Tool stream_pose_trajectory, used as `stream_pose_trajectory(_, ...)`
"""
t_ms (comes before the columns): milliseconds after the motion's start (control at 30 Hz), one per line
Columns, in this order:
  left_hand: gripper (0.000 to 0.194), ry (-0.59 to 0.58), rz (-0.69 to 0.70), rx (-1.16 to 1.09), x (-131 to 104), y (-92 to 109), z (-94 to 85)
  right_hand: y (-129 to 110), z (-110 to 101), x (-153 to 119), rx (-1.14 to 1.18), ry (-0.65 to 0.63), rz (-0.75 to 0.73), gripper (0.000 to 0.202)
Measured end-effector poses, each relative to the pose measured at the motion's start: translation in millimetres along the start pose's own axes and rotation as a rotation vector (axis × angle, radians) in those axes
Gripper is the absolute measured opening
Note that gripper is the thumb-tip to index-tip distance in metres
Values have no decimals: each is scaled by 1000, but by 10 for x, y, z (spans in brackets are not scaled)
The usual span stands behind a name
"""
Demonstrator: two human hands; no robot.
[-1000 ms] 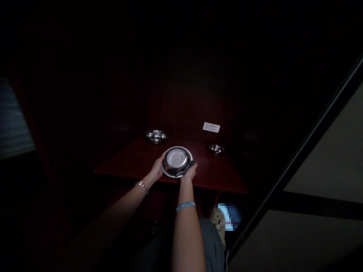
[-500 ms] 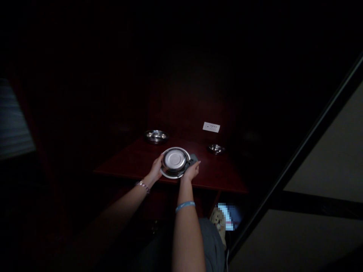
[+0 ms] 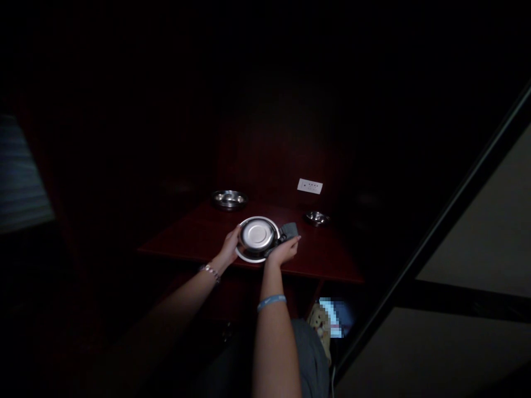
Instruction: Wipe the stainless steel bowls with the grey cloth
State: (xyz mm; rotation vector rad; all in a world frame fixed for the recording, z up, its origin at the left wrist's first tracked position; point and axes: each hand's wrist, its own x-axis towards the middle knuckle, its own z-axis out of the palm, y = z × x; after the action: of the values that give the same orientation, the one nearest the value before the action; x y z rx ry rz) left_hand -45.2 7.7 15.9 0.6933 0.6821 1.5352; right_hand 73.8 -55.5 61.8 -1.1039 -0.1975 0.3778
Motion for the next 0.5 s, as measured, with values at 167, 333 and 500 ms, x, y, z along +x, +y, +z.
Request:
stream_pose_trajectory(167,31,15,-4,14,28,-28,-12,-29,13,-2,61,-15,-15,55)
stream_pose_trajectory(333,29,17,6,21,36,-31,-9,20,43,8,62,-64,-41,52)
stream_pose_trajectory(500,29,21,-10,23,10,-11,-1,60,61,-1,27,-134,-55,53)
